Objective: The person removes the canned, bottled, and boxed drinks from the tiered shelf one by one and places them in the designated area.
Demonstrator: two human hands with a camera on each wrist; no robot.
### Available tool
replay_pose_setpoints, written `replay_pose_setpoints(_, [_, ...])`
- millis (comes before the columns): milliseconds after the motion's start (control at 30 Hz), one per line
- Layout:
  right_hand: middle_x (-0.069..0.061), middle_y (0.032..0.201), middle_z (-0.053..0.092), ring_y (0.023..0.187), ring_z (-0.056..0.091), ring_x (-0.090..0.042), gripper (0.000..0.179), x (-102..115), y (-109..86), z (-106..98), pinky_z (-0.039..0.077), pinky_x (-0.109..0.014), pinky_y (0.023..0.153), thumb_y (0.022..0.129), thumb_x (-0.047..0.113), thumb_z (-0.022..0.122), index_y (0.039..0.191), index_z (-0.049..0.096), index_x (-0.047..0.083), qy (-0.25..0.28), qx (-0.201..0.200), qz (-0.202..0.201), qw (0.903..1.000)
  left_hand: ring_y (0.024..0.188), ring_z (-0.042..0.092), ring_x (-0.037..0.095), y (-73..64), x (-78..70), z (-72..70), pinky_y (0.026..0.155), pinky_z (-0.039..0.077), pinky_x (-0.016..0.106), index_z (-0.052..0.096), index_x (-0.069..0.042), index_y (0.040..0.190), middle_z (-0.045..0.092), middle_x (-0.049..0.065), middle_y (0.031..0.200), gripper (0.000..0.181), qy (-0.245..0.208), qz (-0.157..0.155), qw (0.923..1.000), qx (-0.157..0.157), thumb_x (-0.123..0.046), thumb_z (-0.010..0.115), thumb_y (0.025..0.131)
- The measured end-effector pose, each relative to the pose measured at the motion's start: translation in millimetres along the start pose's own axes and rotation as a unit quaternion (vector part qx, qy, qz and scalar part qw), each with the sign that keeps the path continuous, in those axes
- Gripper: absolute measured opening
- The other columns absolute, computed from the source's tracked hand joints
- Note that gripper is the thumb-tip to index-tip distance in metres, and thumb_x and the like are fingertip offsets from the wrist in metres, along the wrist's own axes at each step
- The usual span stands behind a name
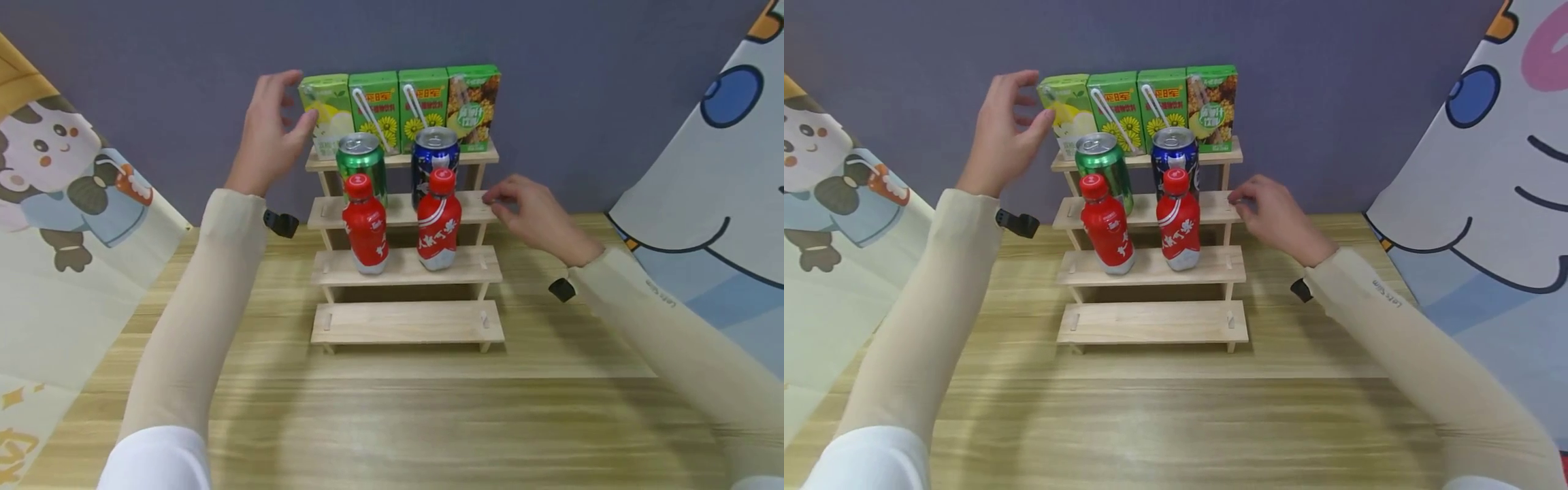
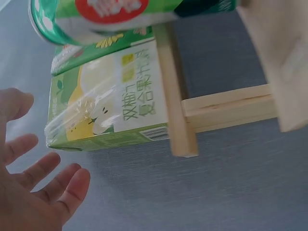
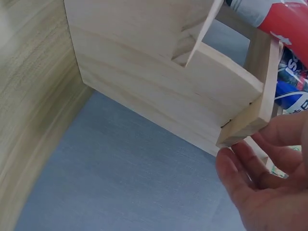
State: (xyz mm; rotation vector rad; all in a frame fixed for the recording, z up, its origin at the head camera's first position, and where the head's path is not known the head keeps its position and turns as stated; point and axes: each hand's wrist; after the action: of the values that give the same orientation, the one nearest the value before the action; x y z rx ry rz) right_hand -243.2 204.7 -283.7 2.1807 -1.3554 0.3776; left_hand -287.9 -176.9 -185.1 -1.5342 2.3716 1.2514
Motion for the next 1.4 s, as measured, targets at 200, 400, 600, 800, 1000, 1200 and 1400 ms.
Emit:
replay_pose_setpoints(200, [-0.010, 0.113, 0.054, 0.103, 0.054, -0.028, 0.020, -2, -1.6, 3, 0.044, -0.047, 0.084, 0.096, 0.009, 0.054, 0.111, 0.066, 0.004, 0.023, -0.001, 0.001, 0.9997, 0.118, 0.040, 0.011, 16.5, -4.0, -0.8, 0.093, 0.040, 0.024, 0.035, -0.021, 0.145, 0.035, -0.004, 0.140, 0.053, 0.018, -0.032, 0.9988, 0.033, -0.033, 0.051, 0.096])
replay_pose_setpoints(400, [-0.010, 0.112, 0.053, 0.105, 0.054, -0.028, 0.018, -1, -0.7, 3, 0.045, -0.046, 0.088, 0.095, 0.007, 0.055, 0.109, 0.066, 0.003, 0.030, 0.001, 0.000, 0.9996, 0.115, 0.041, 0.014, 22.4, -3.9, -1.7, 0.090, 0.040, 0.023, 0.040, -0.016, 0.142, 0.036, -0.001, 0.140, 0.049, 0.040, -0.042, 0.9965, 0.060, -0.032, 0.049, 0.097])
replay_pose_setpoints(600, [-0.011, 0.114, 0.053, 0.108, 0.054, -0.030, 0.018, 1, 0.0, 4, 0.044, -0.046, 0.090, 0.095, 0.007, 0.055, 0.109, 0.065, 0.002, 0.034, 0.001, 0.001, 0.9994, 0.109, 0.048, 0.016, 23.2, -2.8, -4.7, 0.087, 0.045, 0.021, 0.046, -0.013, 0.137, 0.043, 0.004, 0.131, 0.042, 0.038, -0.051, 0.9962, 0.059, -0.025, 0.051, 0.097])
replay_pose_setpoints(800, [-0.010, 0.115, 0.053, 0.109, 0.053, -0.030, 0.019, 1, 0.7, 6, 0.045, -0.046, 0.090, 0.095, 0.007, 0.055, 0.110, 0.065, 0.002, 0.037, 0.002, 0.007, 0.9993, 0.108, 0.049, 0.015, 19.0, -4.6, -8.5, 0.086, 0.045, 0.019, 0.053, -0.008, 0.128, 0.045, 0.005, 0.125, 0.036, 0.046, -0.048, 0.9974, 0.028, -0.016, 0.058, 0.094])
replay_pose_setpoints(1000, [-0.011, 0.115, 0.053, 0.107, 0.054, -0.030, 0.019, -1, -0.6, 8, 0.045, -0.046, 0.090, 0.095, 0.007, 0.056, 0.111, 0.066, 0.001, 0.040, 0.001, 0.008, 0.9992, 0.107, 0.052, 0.017, 5.7, -2.2, -24.6, 0.088, 0.043, 0.018, 0.055, -0.004, 0.121, 0.047, 0.006, 0.121, 0.032, 0.033, -0.052, 0.9978, -0.023, -0.012, 0.062, 0.091])
replay_pose_setpoints(1200, [-0.012, 0.115, 0.053, 0.107, 0.054, -0.031, 0.019, -5, -3.1, 7, 0.045, -0.046, 0.090, 0.095, 0.005, 0.055, 0.110, 0.066, 0.000, 0.045, -0.011, -0.004, 0.9989, 0.104, 0.054, 0.018, -10.3, 9.2, -53.2, 0.087, 0.045, 0.020, 0.056, 0.000, 0.118, 0.048, 0.008, 0.117, 0.031, 0.052, -0.047, 0.9961, -0.054, -0.011, 0.063, 0.090])
replay_pose_setpoints(1400, [-0.012, 0.114, 0.054, 0.106, 0.055, -0.030, 0.019, -8, -3.1, 6, 0.045, -0.046, 0.090, 0.094, 0.005, 0.055, 0.109, 0.066, -0.001, 0.041, -0.017, -0.006, 0.9990, 0.108, 0.054, 0.023, -32.7, 30.4, -68.8, 0.087, 0.048, 0.028, 0.055, -0.001, 0.120, 0.048, 0.010, 0.122, 0.033, 0.102, -0.078, 0.9913, -0.030, -0.013, 0.062, 0.091])
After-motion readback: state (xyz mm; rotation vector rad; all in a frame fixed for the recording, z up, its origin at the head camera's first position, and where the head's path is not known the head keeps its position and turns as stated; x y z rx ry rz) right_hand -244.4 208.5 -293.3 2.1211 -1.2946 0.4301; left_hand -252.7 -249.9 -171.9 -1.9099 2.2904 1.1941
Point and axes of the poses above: each hand's wrist, its own y-axis towards the middle knuckle, its own z-axis out of the palm, x = y × z
